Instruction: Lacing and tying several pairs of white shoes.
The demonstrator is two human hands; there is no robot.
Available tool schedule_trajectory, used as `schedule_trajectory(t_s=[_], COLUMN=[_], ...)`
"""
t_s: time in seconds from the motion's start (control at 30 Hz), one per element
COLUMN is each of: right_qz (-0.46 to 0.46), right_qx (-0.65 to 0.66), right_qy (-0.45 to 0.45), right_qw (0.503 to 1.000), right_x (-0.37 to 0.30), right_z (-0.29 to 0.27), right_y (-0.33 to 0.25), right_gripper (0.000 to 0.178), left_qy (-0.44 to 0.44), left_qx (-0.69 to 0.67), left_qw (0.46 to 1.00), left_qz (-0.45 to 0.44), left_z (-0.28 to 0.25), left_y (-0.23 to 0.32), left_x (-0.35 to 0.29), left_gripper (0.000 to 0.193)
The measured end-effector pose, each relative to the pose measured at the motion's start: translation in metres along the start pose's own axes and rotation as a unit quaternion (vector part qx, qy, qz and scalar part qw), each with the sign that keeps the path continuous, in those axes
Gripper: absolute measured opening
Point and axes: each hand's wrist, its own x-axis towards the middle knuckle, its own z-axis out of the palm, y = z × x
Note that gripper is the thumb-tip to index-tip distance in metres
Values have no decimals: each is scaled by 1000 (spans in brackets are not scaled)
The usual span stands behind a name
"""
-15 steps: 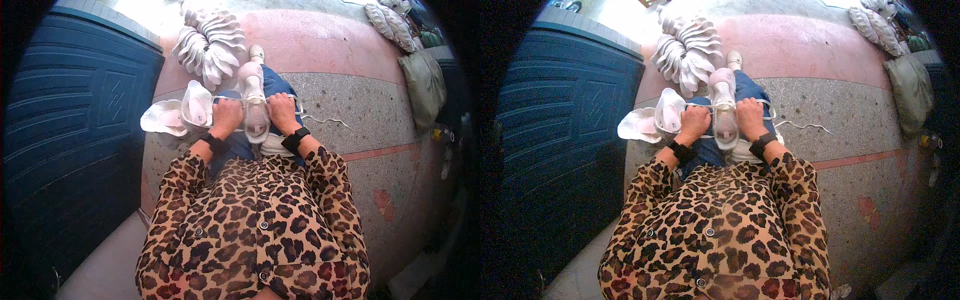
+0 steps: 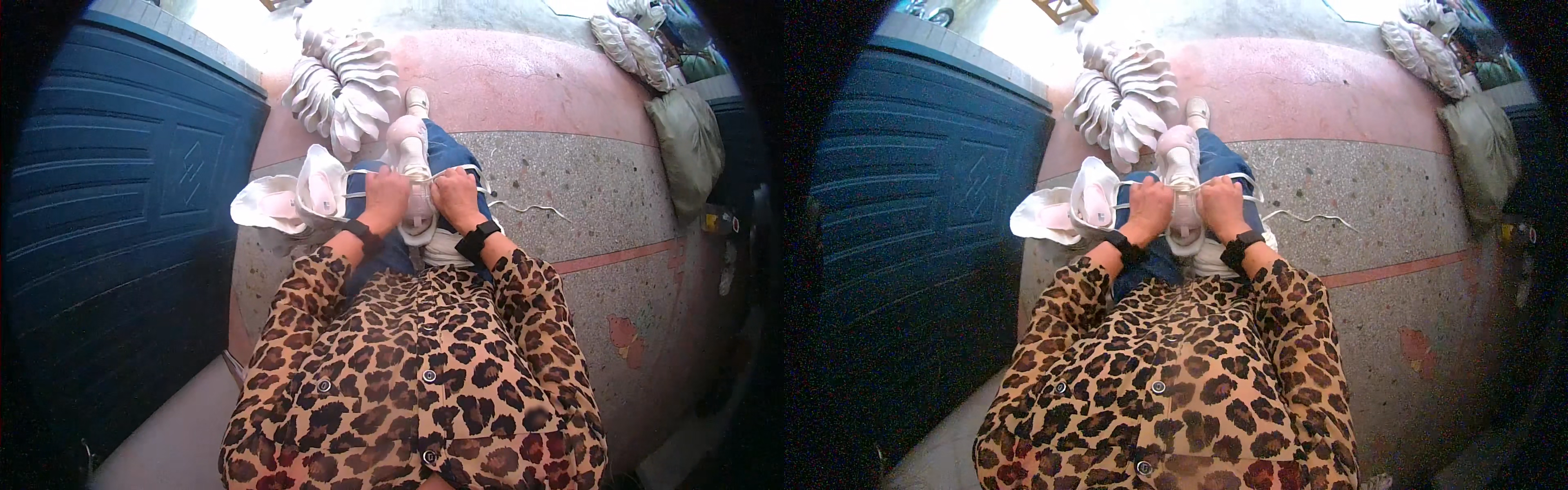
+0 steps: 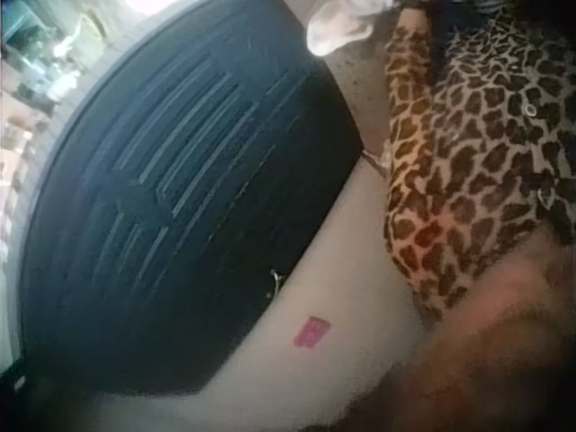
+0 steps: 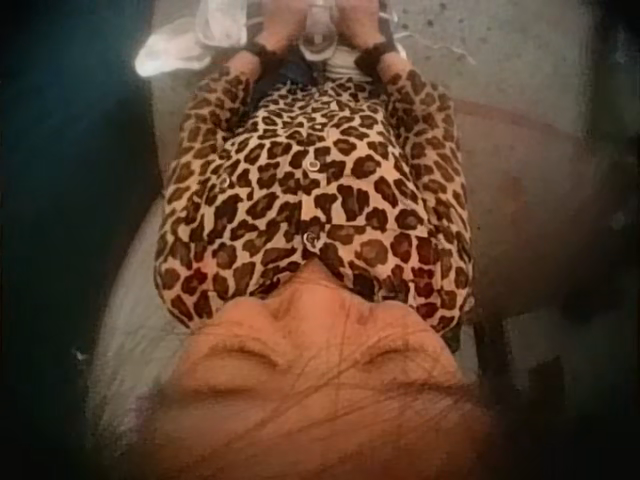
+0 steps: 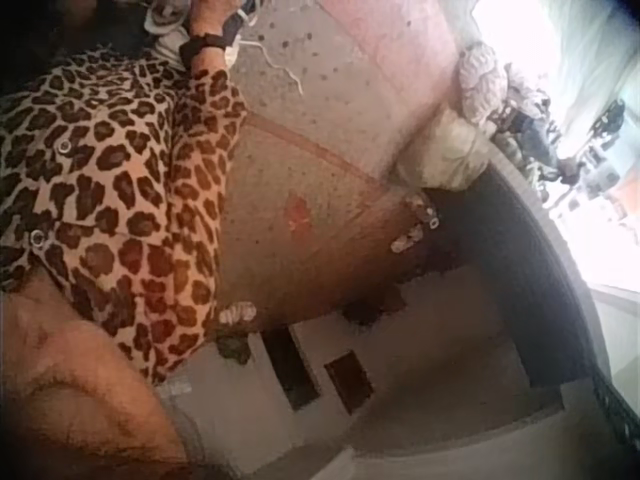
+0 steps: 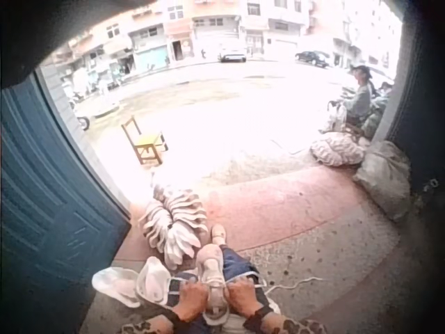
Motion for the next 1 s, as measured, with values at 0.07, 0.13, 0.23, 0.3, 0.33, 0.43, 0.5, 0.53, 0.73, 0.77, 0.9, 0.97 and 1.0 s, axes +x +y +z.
schedule_trajectory(t_s=[0.07,0.13,0.23,0.3,0.33,0.43,0.5,0.53,0.73,0.77,0.9,0.97,1.0], right_qz=[-4,-6,-17,-22,-26,-38,-33,-33,-34,-34,-97,-108,-116], right_qx=[-18,-26,-16,-10,-7,12,63,87,196,207,102,-1,-45], right_qy=[-30,-56,-86,-97,-101,-102,-75,-53,16,22,9,-29,-40], right_qw=[999,998,996,995,995,994,995,994,980,977,990,994,991], right_x=[-2,-2,-5,-6,-7,-5,-8,-9,-9,-9,-6,-2,1], right_z=[-4,-15,-24,-18,-13,-5,-4,-4,4,3,2,-3,-6], right_y=[-1,-7,-14,-13,-10,-2,4,6,10,8,4,-4,-8], right_gripper=[22,23,25,25,25,23,20,19,11,10,11,12,13], left_qy=[14,92,88,64,52,49,82,106,54,36,73,68,71], left_qx=[-18,-49,-22,-13,-10,-45,-80,-94,-56,-46,-114,-217,-268], left_qw=[999,991,995,996,997,994,990,988,992,992,984,973,961], left_qz=[-49,-82,-51,-55,-58,-85,-81,-61,102,113,112,47,13], left_z=[-1,-8,-14,-5,-1,6,1,-8,5,10,-7,-4,-6], left_y=[1,-3,7,7,8,3,5,8,10,7,3,-5,-9], left_x=[-1,-10,-25,-29,-32,-33,-31,-26,24,31,41,45,47], left_gripper=[11,15,18,18,18,14,12,12,9,9,7,12,14])
